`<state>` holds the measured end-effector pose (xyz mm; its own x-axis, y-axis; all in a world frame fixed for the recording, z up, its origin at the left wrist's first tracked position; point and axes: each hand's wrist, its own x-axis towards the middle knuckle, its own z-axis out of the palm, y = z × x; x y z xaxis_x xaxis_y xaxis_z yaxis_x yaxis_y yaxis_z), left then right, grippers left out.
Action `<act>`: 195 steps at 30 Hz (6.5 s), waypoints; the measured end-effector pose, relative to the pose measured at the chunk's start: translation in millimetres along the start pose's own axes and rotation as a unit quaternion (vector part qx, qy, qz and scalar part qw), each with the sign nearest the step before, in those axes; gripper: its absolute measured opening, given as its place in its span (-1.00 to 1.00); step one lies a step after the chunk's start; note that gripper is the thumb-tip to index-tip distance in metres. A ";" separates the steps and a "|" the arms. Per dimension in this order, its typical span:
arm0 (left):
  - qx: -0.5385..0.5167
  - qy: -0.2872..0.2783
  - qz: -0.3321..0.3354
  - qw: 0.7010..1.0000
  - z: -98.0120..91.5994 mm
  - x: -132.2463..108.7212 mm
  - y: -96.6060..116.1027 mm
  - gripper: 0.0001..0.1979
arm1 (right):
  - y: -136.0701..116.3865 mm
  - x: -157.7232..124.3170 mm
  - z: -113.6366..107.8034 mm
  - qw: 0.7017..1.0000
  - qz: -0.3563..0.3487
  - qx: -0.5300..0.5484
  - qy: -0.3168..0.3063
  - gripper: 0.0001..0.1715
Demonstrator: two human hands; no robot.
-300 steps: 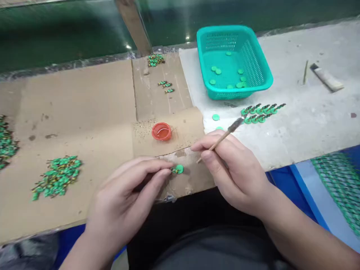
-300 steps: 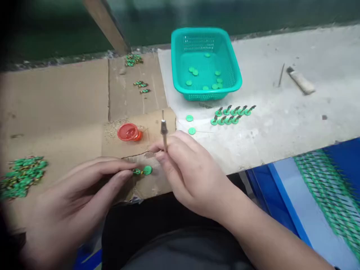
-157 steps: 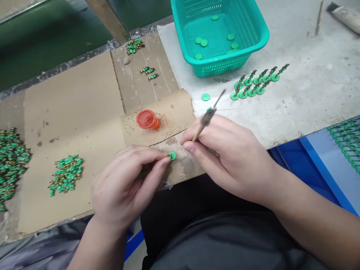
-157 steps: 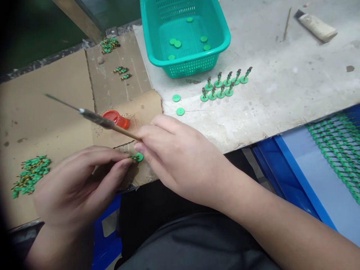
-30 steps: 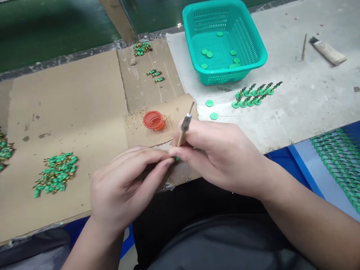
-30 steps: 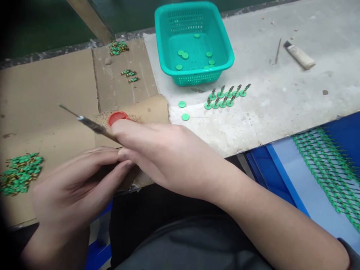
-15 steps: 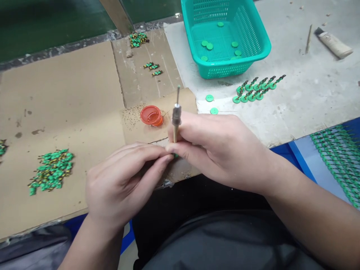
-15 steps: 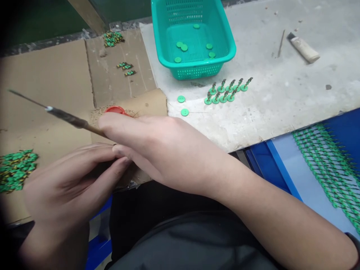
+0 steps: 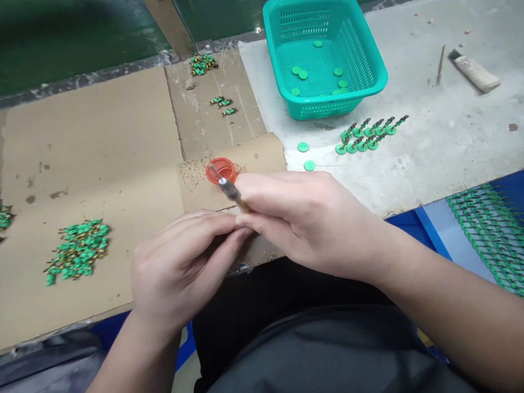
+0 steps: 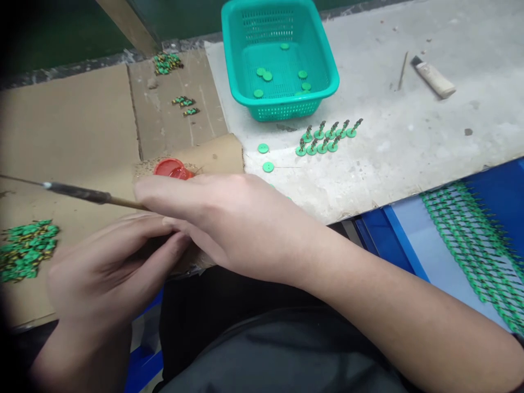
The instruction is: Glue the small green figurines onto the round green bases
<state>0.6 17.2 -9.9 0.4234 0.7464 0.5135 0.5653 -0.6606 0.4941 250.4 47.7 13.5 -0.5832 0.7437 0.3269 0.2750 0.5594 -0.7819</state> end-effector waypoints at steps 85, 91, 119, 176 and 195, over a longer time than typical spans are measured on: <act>-0.028 -0.018 -0.087 0.996 -1.1 -4.0 3.7 -0.97 | -8.1 -34.4 16.0 0.984 -0.003 -0.075 0.162 -0.81; -0.025 -0.016 -0.071 0.997 -1.5 0.3 3.8 -0.96 | -5.3 -29.4 24.3 0.988 -0.003 -0.066 0.140 -0.83; -0.017 -0.006 -0.049 0.999 -0.2 0.4 2.5 -0.94 | -7.6 -23.5 22.9 0.993 -0.012 -0.055 0.103 -0.77; -0.293 -0.113 -0.298 0.901 -62.6 43.1 77.8 -0.74 | 6.9 -51.0 30.5 0.936 0.155 0.242 0.202 -0.71; 0.042 -0.146 0.048 0.987 51.8 185.9 62.6 -0.69 | -16.6 -108.1 8.4 0.960 0.028 0.105 0.257 -0.80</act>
<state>151.3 118.8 80.1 0.6575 0.6797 0.3251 0.5632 -0.7300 0.3872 302.5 -45.1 -13.3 -0.1019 0.8831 0.4581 0.1025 0.4673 -0.8781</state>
